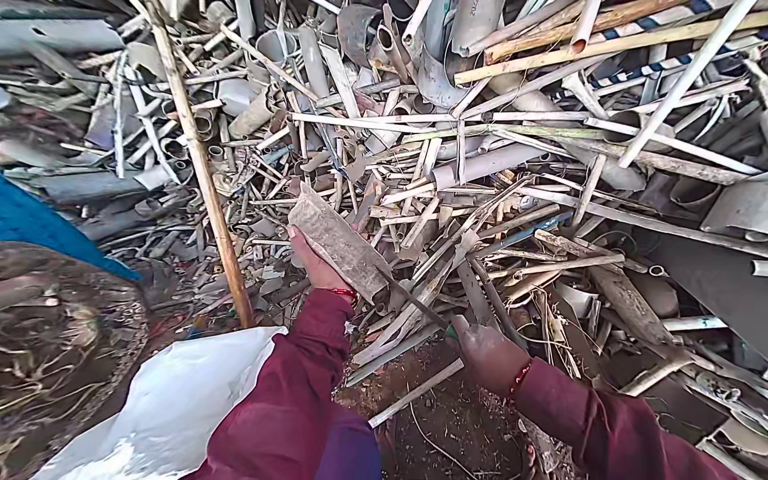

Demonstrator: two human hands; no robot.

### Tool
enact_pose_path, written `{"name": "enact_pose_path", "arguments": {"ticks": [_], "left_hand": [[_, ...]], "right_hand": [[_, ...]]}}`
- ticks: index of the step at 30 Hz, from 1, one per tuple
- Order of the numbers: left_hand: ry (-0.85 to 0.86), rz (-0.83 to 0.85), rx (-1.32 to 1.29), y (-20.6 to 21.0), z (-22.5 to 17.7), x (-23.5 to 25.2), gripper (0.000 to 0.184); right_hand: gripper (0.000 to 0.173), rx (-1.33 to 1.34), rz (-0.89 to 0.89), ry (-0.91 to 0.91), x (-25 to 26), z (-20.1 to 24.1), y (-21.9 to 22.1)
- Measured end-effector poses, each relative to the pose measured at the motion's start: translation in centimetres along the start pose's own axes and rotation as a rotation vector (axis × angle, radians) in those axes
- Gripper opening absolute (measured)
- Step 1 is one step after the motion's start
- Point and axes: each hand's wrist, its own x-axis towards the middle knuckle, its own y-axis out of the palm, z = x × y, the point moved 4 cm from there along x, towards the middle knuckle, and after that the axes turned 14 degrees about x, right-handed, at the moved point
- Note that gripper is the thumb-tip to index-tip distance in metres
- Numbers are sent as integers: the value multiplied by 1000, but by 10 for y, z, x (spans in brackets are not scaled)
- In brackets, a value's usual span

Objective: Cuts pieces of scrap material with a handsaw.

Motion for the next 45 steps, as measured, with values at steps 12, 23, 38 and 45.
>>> {"name": "enact_pose_path", "arguments": {"ticks": [12, 23, 38, 45], "left_hand": [[-8, 174, -25, 3, 4, 2, 75], [-14, 144, -79, 3, 6, 4, 82], [-73, 216, -65, 12, 10, -6, 84], [-121, 203, -55, 18, 17, -12, 78]], "right_hand": [[43, 9, -3, -22, -3, 9, -3], [44, -23, -91, 33, 0, 18, -11], [46, 50, -64, -64, 9, 23, -5], [45, 130, -40, -73, 10, 34, 1]]}}
